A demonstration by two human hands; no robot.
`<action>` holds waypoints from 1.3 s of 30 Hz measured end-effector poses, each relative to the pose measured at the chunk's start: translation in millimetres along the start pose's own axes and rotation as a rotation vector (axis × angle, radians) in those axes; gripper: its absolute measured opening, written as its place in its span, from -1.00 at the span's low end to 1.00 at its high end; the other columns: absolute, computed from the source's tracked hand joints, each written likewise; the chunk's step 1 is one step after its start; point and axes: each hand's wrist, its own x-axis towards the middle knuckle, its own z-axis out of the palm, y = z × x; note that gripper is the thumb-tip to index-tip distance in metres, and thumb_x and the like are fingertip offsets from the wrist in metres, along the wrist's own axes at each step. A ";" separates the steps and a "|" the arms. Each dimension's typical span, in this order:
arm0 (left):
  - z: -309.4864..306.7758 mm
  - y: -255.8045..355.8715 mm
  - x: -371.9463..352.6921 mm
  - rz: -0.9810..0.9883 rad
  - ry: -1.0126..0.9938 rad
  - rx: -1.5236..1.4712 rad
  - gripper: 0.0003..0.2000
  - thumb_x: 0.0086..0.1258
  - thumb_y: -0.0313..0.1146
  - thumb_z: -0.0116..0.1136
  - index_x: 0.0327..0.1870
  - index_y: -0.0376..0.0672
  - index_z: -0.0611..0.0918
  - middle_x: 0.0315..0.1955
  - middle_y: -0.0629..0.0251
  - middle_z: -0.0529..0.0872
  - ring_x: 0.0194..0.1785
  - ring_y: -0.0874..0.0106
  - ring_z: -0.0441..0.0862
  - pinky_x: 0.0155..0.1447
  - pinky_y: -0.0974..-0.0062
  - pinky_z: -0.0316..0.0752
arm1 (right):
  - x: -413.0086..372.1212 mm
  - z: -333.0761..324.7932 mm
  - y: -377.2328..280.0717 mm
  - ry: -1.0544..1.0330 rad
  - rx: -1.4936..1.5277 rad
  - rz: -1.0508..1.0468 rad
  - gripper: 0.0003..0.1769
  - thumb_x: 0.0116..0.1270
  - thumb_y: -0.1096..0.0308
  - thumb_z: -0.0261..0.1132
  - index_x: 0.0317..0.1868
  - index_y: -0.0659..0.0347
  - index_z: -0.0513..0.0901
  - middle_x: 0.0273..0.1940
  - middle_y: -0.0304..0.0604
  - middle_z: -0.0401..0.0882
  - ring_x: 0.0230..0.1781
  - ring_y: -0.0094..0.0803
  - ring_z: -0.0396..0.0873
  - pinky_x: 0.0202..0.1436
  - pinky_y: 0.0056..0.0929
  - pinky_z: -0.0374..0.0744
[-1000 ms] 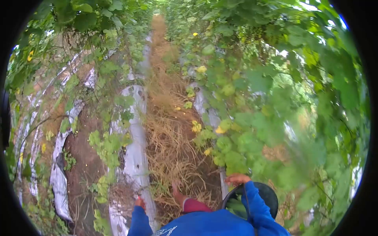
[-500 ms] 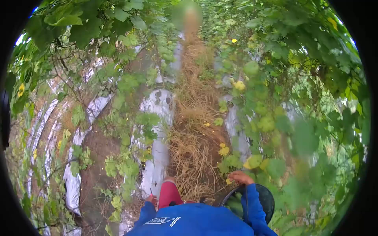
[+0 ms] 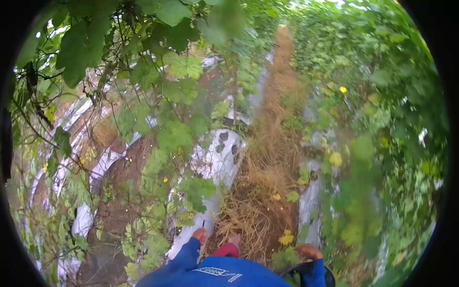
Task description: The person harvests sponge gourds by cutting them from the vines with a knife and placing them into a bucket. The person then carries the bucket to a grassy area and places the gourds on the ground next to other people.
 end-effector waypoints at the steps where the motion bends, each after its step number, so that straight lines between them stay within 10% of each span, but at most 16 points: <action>1: 12.1 23.6 38.1 0.423 0.066 0.045 -0.69 0.41 -0.03 0.09 -0.11 -0.09 0.56 -0.41 0.34 0.56 -0.52 0.53 0.42 -0.53 0.48 0.33 | 10.9 -6.4 -39.1 -0.010 -0.026 -0.004 -0.40 0.20 0.02 0.35 0.06 0.37 0.59 -0.02 -0.07 0.66 -0.21 -0.34 0.65 -0.27 -0.49 0.61; 5: 57.8 308.9 -40.6 0.734 0.106 -0.180 -0.63 0.53 0.02 -0.06 -0.12 -0.11 0.63 -0.53 0.50 0.55 -0.56 0.66 0.37 -0.47 0.63 0.27 | 66.4 -14.4 -199.6 0.136 -0.562 -0.253 -0.59 0.31 0.05 0.32 -0.06 0.22 0.66 -0.26 -0.21 0.68 -0.37 -0.51 0.59 -0.32 -0.47 0.59; 8: 52.6 501.1 -153.4 1.127 0.259 -0.148 -0.62 0.57 -0.02 -0.15 -0.05 -0.15 0.58 -0.62 0.51 0.50 -0.66 0.73 0.29 -0.57 0.70 0.18 | 65.4 65.5 -369.1 0.366 -1.003 -0.951 -0.82 0.33 0.28 0.26 -0.29 0.23 0.62 -0.48 -0.09 0.53 -0.51 -0.40 0.47 -0.40 -0.40 0.49; 11: 44.3 622.0 -263.6 1.440 0.443 -0.172 -0.58 0.56 0.02 -0.18 -0.09 -0.19 0.57 -0.62 0.46 0.50 -0.69 0.73 0.29 -0.64 0.69 0.14 | 32.3 156.2 -511.5 0.369 -1.399 -1.420 -0.70 0.17 0.41 0.24 -0.06 0.27 0.53 0.02 0.11 0.42 0.02 0.05 0.44 0.05 -0.11 0.46; 15: 25.2 735.3 -323.2 1.472 0.668 -0.035 -0.52 0.49 0.08 -0.15 -0.10 -0.24 0.53 -0.64 0.35 0.50 -0.72 0.58 0.39 -0.67 0.57 0.29 | 3.3 270.5 -635.8 0.458 -1.573 -2.088 -0.59 0.11 0.37 0.26 0.02 0.14 0.49 0.29 0.12 0.25 0.23 0.06 0.34 0.25 0.00 0.41; 19: 22.2 791.1 -349.9 1.498 0.877 0.305 -0.57 0.40 0.03 -0.06 -0.23 -0.25 0.53 -0.66 0.28 0.54 -0.68 0.52 0.48 -0.67 0.50 0.36 | -1.6 333.0 -703.2 0.492 -1.466 -2.558 -0.61 0.07 0.32 0.28 -0.04 0.12 0.52 0.32 0.03 0.25 0.22 0.02 0.36 0.16 -0.10 0.48; 21: 24.0 811.6 -354.4 1.414 0.941 0.349 -0.60 0.37 -0.01 -0.04 -0.26 -0.26 0.53 -0.66 0.27 0.54 -0.68 0.52 0.50 -0.67 0.49 0.37 | 6.6 336.7 -721.9 0.749 -1.554 -2.445 -0.49 0.15 0.20 0.31 0.11 0.18 0.51 0.33 -0.01 0.28 0.27 0.04 0.32 0.18 -0.05 0.46; 24: 29.7 806.1 -339.8 1.060 0.882 0.469 -0.61 0.34 -0.04 -0.01 -0.25 -0.27 0.54 -0.67 0.24 0.55 -0.69 0.50 0.51 -0.67 0.48 0.40 | 3.3 315.8 -743.5 0.522 -1.622 -2.223 -0.51 0.17 0.18 0.32 0.07 0.23 0.53 0.24 -0.02 0.41 0.13 -0.06 0.48 0.01 -0.11 0.57; 25: 33.5 799.4 -335.7 0.795 0.768 0.551 -0.60 0.34 -0.04 -0.01 -0.20 -0.28 0.55 -0.67 0.22 0.56 -0.70 0.48 0.50 -0.68 0.49 0.41 | 8.7 301.4 -748.7 0.517 -1.501 -2.409 -0.56 0.18 0.18 0.32 -0.01 0.29 0.57 0.04 -0.02 0.58 -0.02 -0.15 0.60 -0.07 -0.15 0.62; 29: 71.5 763.4 -358.6 0.818 0.700 0.612 -0.57 0.37 -0.04 -0.03 -0.11 -0.33 0.55 -0.66 0.17 0.58 -0.73 0.44 0.50 -0.69 0.49 0.44 | 31.9 262.0 -783.8 0.462 -1.371 -2.393 -0.72 0.22 0.25 0.21 -0.52 0.29 0.52 -0.53 -0.06 0.48 -0.49 -0.22 0.57 -0.37 -0.23 0.63; 31: 92.4 756.2 -361.6 0.374 0.760 0.844 -0.57 0.46 -0.01 -0.14 -0.10 -0.25 0.57 -0.68 0.22 0.56 -0.76 0.43 0.45 -0.70 0.44 0.35 | 39.5 247.3 -805.9 0.434 -1.226 -2.477 -0.72 0.23 0.26 0.21 -0.52 0.30 0.52 -0.50 -0.07 0.49 -0.47 -0.25 0.57 -0.35 -0.25 0.64; 39: 110.6 700.7 -337.4 0.455 0.810 1.328 -0.52 0.50 -0.04 -0.16 -0.37 -0.33 0.58 -0.61 -0.01 0.59 -0.50 0.15 0.60 -0.23 0.16 0.51 | 37.5 280.0 -839.2 1.036 -1.056 -2.602 -0.57 0.14 0.07 0.33 -0.14 0.22 0.51 -0.05 -0.04 0.48 -0.07 -0.05 0.55 -0.16 -0.11 0.65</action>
